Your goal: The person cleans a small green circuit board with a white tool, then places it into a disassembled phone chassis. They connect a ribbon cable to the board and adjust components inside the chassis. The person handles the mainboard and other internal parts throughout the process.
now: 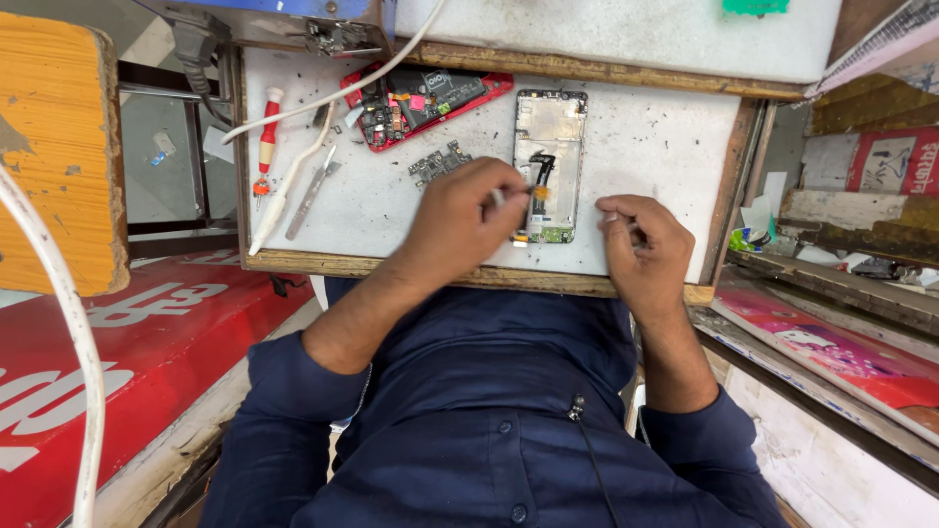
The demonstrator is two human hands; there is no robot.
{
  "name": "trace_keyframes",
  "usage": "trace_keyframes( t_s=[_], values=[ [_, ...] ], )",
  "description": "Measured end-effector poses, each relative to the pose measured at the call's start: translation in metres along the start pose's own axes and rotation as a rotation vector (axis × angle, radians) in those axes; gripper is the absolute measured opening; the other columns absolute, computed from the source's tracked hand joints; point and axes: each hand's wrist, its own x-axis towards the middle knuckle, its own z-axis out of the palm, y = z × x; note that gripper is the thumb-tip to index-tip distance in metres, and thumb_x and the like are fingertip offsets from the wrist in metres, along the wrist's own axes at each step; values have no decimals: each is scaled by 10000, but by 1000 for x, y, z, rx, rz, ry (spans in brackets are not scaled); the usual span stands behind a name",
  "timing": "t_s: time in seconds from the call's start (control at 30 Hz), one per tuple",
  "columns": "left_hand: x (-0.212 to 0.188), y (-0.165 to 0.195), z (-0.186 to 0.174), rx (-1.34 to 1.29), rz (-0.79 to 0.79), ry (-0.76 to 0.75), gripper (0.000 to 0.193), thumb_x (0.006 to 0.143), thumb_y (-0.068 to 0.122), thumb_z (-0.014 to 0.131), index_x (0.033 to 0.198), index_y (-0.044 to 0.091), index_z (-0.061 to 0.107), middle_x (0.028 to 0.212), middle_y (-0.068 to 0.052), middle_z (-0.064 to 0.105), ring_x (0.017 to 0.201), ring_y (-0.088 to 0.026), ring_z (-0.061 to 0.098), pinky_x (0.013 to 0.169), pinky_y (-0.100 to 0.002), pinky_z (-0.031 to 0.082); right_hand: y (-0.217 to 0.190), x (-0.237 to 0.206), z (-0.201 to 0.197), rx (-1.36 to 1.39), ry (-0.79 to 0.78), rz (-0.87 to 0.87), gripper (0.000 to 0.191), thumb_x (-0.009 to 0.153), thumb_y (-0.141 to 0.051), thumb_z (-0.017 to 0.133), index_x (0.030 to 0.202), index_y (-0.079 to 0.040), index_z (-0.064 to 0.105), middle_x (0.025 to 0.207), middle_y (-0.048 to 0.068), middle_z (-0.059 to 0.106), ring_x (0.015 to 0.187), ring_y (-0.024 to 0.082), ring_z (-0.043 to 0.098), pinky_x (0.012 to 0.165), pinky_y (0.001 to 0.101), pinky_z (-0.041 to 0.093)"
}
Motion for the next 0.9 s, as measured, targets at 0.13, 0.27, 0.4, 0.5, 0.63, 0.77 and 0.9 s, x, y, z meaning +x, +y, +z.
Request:
trace_keyframes(
  t_s=[0.13, 0.27, 0.4, 0.5, 0.63, 0.77, 0.9],
  values=[
    [11, 6, 28, 155, 31, -22, 94, 947, 153, 729, 995, 95, 671, 925, -48, 702, 702, -203, 705, 605, -333, 543, -9, -4, -2, -175, -28, -177, 173, 950, 64, 678, 1084, -30, 734, 1100, 117, 758, 1000, 231, 741, 837, 329, 588],
    [15, 6, 39, 258, 64, 37, 100, 944, 167, 716, 1006, 105, 666, 918, -49, 693, 773, -254, 714, 648, -370, 559, -17, -9, 1, -311, -87, -309, 219, 872, 43, 705, 1059, -68, 737, 1134, 99, 745, 1140, 306, 707, 973, 409, 562],
    [12, 5, 43, 296, 66, 84, 97, 954, 179, 721, 988, 112, 660, 905, -35, 687, 785, -252, 719, 643, -376, 558, -19, -11, 3, -334, -120, -321, 230, 874, 10, 732, 1088, -75, 733, 1201, 85, 717, 1173, 311, 674, 999, 430, 533],
    [12, 3, 44, 307, 56, 76, 95, 957, 184, 720, 994, 118, 662, 903, -31, 689, 786, -251, 721, 641, -376, 560, -17, -11, 3, -376, -150, -341, 273, 848, -8, 742, 1110, -84, 734, 1248, 96, 695, 1178, 329, 648, 987, 454, 517],
    [13, 0, 44, 316, 32, 67, 99, 977, 195, 708, 1004, 112, 663, 905, -27, 697, 761, -222, 722, 619, -356, 563, -13, -13, 7, -442, -159, -368, 283, 870, -32, 756, 1141, -112, 748, 1321, 92, 667, 1212, 310, 621, 968, 438, 497],
    [14, -3, 46, 326, 22, 53, 107, 984, 204, 702, 1007, 106, 668, 899, -20, 700, 746, -192, 726, 608, -335, 570, -8, -15, 9, -483, -167, -392, 267, 897, -77, 785, 1151, -160, 772, 1360, 89, 651, 1227, 280, 602, 941, 408, 475],
    [13, -5, 47, 338, 33, 62, 106, 977, 199, 709, 1009, 105, 671, 904, -26, 704, 746, -198, 725, 608, -338, 570, -5, -16, 9, -485, -184, -390, 272, 878, -92, 801, 1132, -189, 785, 1358, 94, 649, 1225, 285, 599, 929, 412, 468]
  ],
)
